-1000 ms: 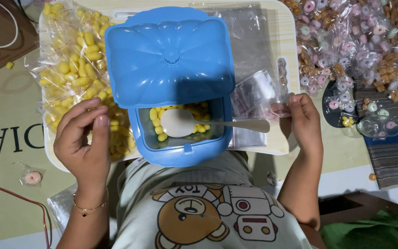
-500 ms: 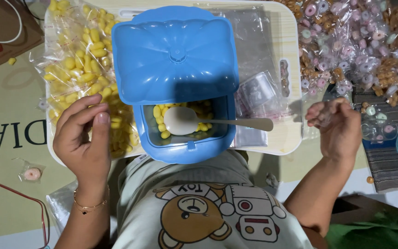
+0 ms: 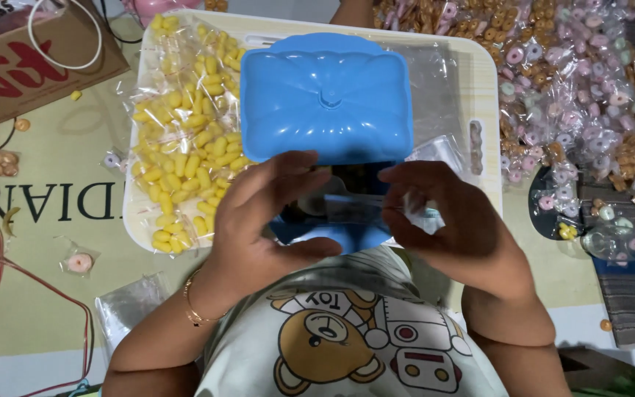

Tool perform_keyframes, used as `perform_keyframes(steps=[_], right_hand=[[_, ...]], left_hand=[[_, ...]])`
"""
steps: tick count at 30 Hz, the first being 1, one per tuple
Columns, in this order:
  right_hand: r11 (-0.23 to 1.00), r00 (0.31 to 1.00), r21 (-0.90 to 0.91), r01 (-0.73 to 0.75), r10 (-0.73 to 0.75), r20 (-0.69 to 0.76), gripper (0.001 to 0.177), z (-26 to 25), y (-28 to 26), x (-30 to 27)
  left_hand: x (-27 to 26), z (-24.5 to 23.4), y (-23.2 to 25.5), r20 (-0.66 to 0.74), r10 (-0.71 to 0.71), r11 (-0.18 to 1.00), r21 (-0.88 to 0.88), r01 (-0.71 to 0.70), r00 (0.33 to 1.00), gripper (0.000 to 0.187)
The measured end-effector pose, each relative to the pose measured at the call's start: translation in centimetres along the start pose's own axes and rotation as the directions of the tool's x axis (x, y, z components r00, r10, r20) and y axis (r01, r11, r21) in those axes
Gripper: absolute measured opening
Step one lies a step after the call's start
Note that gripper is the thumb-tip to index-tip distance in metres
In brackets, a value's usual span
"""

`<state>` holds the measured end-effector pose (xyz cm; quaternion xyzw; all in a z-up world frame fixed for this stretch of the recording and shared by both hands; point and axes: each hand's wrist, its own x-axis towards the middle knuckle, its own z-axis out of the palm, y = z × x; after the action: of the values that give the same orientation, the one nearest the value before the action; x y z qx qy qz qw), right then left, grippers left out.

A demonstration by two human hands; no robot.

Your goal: The person scoops yellow snack pieces from a blue container into small clear plastic bags using a white scoop. They hold each bag open with one hand while filling it, then set the filled bag aside and repeat the process.

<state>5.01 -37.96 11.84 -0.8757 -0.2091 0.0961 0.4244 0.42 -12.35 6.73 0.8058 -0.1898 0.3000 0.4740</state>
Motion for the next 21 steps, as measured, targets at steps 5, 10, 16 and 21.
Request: perform_keyframes(steps=[5,10,16,21], right_hand=[[0.975,0.973,0.149,0.165,-0.186,0.134,0.047,2.3,-1.8,1.9],[0.941,0.966,0.236,0.241,-0.257,0.037,0.064,2.7,-0.1,1.9],[0.929,0.993,0.355,0.109,-0.086,-0.081,0.049,3.5,-0.4,1.7],[0.924,0.997,0.373,0.083,-0.075,-0.036,0.048,3.8,-0.3,1.3]], left_hand=[[0.2,0.6,0.6,0.263,-0.202,0.957,-0.153,0.248,0.943,0.037],[-0.3,0.2,0.2,0.111,-0.273,0.943,-0.167,0.289,0.956,0.012],[-0.7,0.8,-0.3,0.185,-0.519,0.726,-0.42,0.544,0.835,0.021],[0.5,1.0,0.4,0.403,-0.371,0.502,-0.671,0.546,0.836,0.011]])
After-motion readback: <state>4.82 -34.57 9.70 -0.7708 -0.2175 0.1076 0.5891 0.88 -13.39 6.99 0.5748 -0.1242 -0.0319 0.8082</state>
